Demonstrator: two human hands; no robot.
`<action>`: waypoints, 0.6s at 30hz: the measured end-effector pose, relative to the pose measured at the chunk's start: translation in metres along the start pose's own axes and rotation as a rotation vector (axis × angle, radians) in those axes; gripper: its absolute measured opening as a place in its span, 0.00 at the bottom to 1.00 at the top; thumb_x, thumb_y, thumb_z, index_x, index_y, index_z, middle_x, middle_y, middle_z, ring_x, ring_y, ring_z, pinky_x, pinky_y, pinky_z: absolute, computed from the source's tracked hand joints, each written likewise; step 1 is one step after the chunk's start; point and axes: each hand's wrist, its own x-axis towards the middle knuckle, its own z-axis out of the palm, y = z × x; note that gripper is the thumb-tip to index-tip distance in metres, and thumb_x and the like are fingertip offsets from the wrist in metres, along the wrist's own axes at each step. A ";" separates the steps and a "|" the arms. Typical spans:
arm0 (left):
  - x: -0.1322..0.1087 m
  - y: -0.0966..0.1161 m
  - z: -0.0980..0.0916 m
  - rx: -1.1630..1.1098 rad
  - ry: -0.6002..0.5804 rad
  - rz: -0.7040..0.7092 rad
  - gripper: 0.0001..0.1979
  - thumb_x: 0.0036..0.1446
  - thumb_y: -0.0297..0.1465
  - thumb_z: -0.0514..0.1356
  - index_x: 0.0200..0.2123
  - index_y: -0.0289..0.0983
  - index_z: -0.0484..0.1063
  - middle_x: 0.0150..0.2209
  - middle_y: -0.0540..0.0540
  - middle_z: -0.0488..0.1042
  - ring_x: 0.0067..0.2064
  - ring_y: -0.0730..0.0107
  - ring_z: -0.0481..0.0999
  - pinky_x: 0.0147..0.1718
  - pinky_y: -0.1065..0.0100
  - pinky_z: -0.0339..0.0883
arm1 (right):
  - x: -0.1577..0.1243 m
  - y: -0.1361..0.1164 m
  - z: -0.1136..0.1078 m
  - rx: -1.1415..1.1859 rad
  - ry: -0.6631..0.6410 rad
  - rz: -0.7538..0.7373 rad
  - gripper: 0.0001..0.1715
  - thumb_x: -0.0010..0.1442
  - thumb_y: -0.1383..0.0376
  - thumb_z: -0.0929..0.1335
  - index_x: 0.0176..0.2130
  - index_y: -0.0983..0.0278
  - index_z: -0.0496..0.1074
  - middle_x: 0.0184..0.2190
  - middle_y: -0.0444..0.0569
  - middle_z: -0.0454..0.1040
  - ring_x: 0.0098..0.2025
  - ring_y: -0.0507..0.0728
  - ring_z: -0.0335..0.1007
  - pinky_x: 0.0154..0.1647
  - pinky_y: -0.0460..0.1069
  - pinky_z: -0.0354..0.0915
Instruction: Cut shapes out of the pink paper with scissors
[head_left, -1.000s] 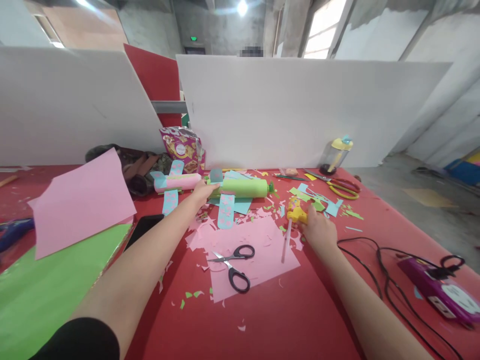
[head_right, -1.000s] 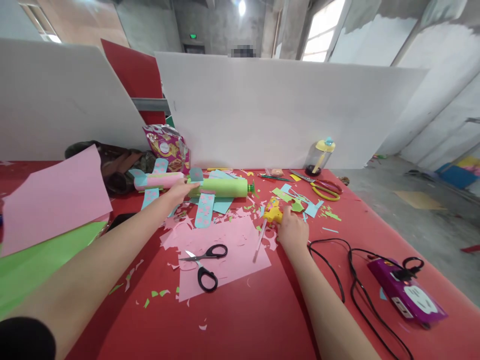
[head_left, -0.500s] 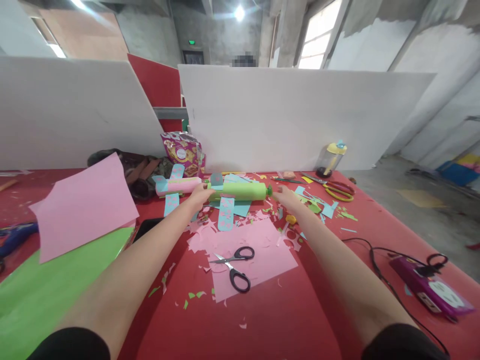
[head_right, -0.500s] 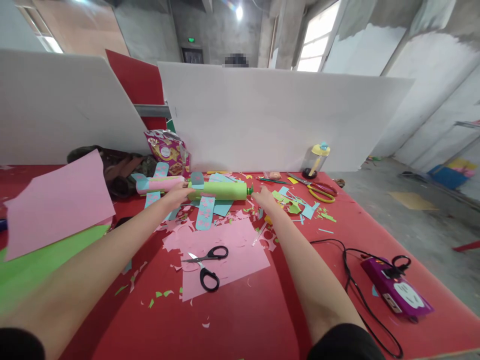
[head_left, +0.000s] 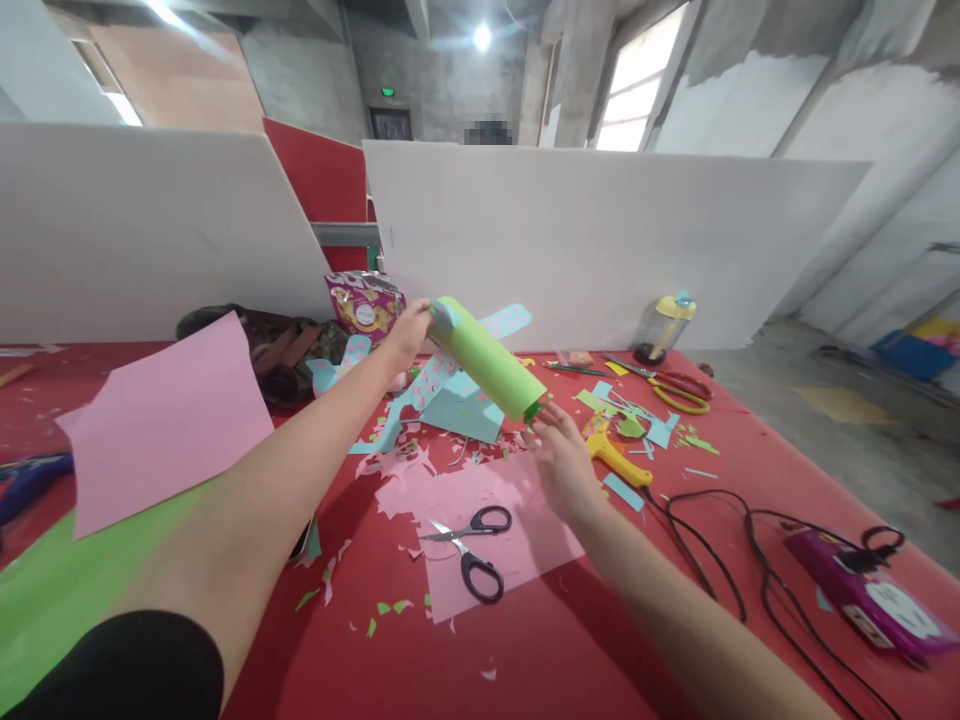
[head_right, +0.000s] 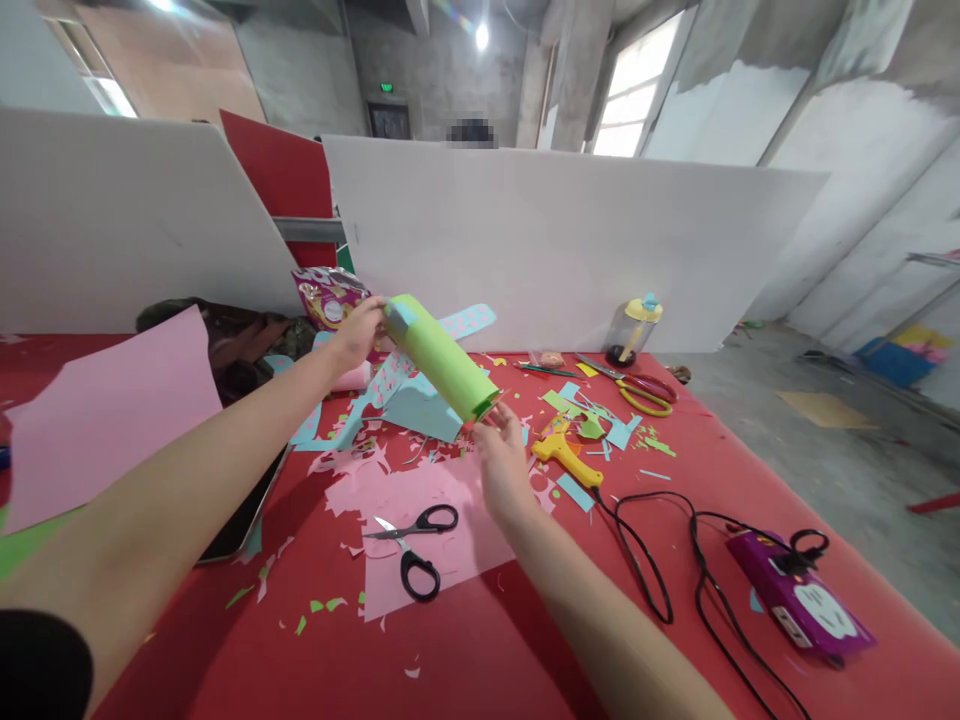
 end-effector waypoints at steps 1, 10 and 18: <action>0.002 0.000 0.004 0.025 -0.028 -0.019 0.10 0.57 0.29 0.51 0.42 0.33 0.66 0.39 0.46 0.69 0.40 0.69 0.70 0.38 0.64 0.66 | -0.008 0.002 0.004 0.017 -0.006 -0.002 0.27 0.50 0.67 0.59 0.52 0.62 0.52 0.51 0.54 0.60 0.49 0.57 0.63 0.45 0.52 0.63; 0.009 -0.031 0.035 0.210 -0.102 -0.156 0.15 0.56 0.33 0.52 0.46 0.34 0.62 0.45 0.43 0.66 0.42 0.66 0.69 0.39 0.59 0.66 | -0.039 0.031 0.026 0.160 -0.057 0.113 0.39 0.48 0.66 0.61 0.56 0.58 0.40 0.51 0.53 0.59 0.52 0.58 0.58 0.47 0.53 0.62; -0.023 -0.052 0.038 0.298 -0.068 -0.186 0.15 0.56 0.33 0.52 0.46 0.34 0.62 0.45 0.43 0.66 0.42 0.66 0.69 0.39 0.59 0.66 | -0.043 0.042 0.020 0.145 -0.077 0.206 0.37 0.44 0.67 0.62 0.53 0.57 0.48 0.49 0.50 0.63 0.47 0.56 0.62 0.42 0.50 0.63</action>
